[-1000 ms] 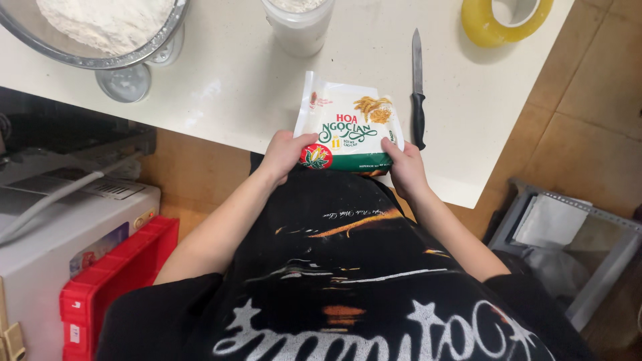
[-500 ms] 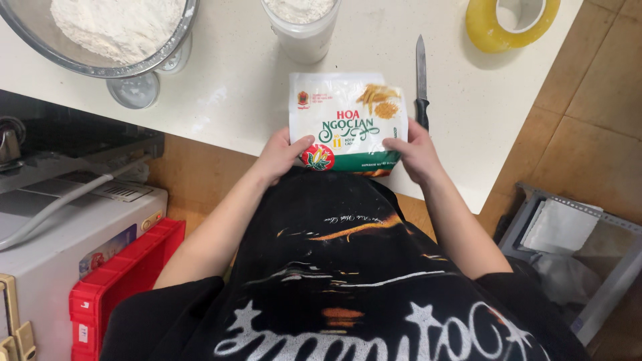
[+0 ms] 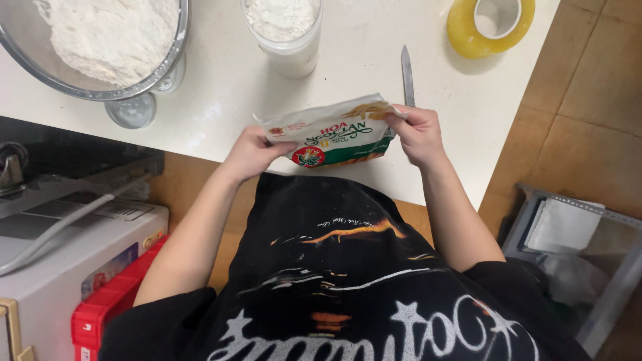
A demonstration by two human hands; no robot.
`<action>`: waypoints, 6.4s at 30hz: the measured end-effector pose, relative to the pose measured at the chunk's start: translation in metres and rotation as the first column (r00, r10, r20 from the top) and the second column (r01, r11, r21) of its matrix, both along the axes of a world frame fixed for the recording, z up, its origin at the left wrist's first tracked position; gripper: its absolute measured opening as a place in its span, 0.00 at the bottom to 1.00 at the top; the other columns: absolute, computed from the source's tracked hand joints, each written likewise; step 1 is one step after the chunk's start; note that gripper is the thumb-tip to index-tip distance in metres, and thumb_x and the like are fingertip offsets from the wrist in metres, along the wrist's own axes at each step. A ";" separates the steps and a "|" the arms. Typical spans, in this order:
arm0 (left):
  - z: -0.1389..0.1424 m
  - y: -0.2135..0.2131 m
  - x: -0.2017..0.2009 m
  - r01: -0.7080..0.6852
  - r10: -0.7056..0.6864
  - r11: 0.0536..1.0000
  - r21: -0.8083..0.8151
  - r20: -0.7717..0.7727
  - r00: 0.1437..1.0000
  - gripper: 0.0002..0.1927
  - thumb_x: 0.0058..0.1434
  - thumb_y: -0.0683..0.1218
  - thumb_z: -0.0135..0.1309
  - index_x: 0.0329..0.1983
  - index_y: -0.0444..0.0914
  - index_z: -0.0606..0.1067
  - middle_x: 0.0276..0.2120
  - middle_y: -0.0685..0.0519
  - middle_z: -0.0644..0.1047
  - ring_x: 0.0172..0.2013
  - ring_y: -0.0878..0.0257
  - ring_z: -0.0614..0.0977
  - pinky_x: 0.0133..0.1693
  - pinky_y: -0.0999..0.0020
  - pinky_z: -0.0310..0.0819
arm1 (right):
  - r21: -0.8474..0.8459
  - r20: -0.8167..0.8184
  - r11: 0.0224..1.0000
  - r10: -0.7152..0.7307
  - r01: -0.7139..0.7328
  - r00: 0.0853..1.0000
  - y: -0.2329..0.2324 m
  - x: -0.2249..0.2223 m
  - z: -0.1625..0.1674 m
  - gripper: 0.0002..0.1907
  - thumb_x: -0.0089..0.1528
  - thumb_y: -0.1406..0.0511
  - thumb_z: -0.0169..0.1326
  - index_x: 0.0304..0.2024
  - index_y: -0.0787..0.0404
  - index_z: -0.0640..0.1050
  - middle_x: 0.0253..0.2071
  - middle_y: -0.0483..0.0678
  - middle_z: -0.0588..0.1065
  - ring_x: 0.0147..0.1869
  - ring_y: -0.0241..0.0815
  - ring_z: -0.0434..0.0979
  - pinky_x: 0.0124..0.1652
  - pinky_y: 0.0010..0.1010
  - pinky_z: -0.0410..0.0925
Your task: The person rinses a plastic container at the sink, then pours flour from a paper bag into the container, seals the bag with tape, closes the container lid, and washes their hands at the sink.
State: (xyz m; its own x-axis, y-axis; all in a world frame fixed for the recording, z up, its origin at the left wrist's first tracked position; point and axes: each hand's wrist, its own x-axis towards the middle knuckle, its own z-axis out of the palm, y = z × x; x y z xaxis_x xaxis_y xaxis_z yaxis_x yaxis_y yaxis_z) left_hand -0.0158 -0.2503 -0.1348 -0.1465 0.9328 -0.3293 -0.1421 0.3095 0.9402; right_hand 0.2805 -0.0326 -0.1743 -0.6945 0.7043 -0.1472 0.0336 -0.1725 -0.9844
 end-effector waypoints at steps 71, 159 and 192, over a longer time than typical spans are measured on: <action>0.084 0.130 0.000 0.809 -0.200 0.580 -0.094 -0.979 0.029 0.22 0.55 0.40 0.59 0.54 0.45 0.79 0.35 0.51 0.81 0.29 0.54 0.83 0.25 0.58 0.76 | -0.189 0.141 0.945 0.297 -0.268 0.944 0.017 -0.021 0.022 0.12 0.66 0.66 0.58 0.50 0.66 0.81 0.44 0.45 0.80 0.49 0.32 0.78 0.49 0.26 0.72; 0.049 0.108 0.008 0.824 0.300 0.557 0.101 -0.950 -0.086 0.22 0.55 0.47 0.54 0.55 0.47 0.79 0.44 0.62 0.79 0.33 0.67 0.77 0.33 0.71 0.70 | 0.450 0.318 0.809 0.250 -0.378 0.914 -0.002 -0.020 0.022 0.08 0.67 0.68 0.54 0.46 0.65 0.79 0.37 0.49 0.75 0.38 0.41 0.76 0.39 0.31 0.70; 0.035 0.135 0.006 0.745 -0.091 0.652 -0.143 -0.990 -0.111 0.13 0.59 0.53 0.53 0.35 0.38 0.73 0.27 0.50 0.76 0.28 0.54 0.82 0.27 0.59 0.76 | 0.842 0.321 0.429 0.090 -0.327 0.943 -0.002 -0.036 0.021 0.27 0.58 0.76 0.55 0.61 0.62 0.74 0.34 0.50 0.74 0.39 0.49 0.76 0.39 0.39 0.70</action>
State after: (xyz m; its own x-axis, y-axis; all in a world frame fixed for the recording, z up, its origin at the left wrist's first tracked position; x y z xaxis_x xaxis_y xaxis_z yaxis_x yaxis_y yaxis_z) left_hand -0.0102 -0.1157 -0.0996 0.4945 0.8691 0.0128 0.8648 -0.4935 0.0923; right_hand 0.2444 -0.0347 -0.1538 -0.8763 0.3722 0.3061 0.1495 0.8138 -0.5615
